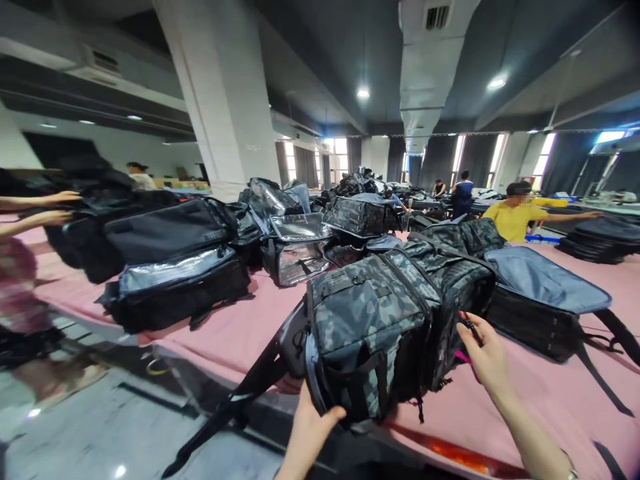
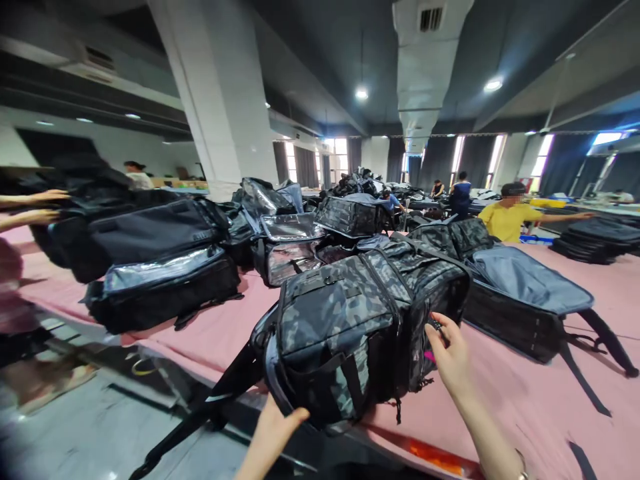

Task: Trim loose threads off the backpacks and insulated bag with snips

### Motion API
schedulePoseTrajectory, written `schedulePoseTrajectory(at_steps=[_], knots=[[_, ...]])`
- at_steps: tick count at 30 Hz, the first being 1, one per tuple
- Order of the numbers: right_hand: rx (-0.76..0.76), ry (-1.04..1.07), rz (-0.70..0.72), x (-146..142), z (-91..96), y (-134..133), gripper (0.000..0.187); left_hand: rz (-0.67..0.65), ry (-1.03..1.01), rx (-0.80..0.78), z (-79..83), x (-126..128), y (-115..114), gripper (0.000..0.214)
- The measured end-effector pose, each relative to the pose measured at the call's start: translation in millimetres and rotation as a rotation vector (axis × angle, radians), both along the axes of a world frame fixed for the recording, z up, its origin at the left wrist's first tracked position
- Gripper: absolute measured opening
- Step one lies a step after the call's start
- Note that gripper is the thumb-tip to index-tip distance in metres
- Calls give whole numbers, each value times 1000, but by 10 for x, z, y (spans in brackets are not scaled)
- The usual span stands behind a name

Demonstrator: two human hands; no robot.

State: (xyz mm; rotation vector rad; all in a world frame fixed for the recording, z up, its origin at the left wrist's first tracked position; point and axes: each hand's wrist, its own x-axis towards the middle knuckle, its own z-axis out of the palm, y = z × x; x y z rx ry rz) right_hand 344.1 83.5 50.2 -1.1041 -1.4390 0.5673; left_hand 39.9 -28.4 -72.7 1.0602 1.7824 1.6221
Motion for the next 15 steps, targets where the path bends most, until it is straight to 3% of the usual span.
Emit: schedulePoseTrajectory(at_steps=[3, 6, 10, 13, 15], knots=[[-31, 57, -11, -114, -105, -62, 48, -40, 79, -133, -521, 231, 74, 54], [-28, 72, -5, -130, -201, -149, 40, 17, 137, -181, -698, 359, 153, 41], [-8, 122, 28, 5, -324, -199, 35, 70, 212, -255, -487, 345, 186, 37], [-17, 196, -46, 172, -386, -207, 38, 53, 140, -237, -164, 276, 156, 37], [-64, 177, -87, 292, -422, -223, 37, 11, -14, -171, 82, 197, 116, 34]])
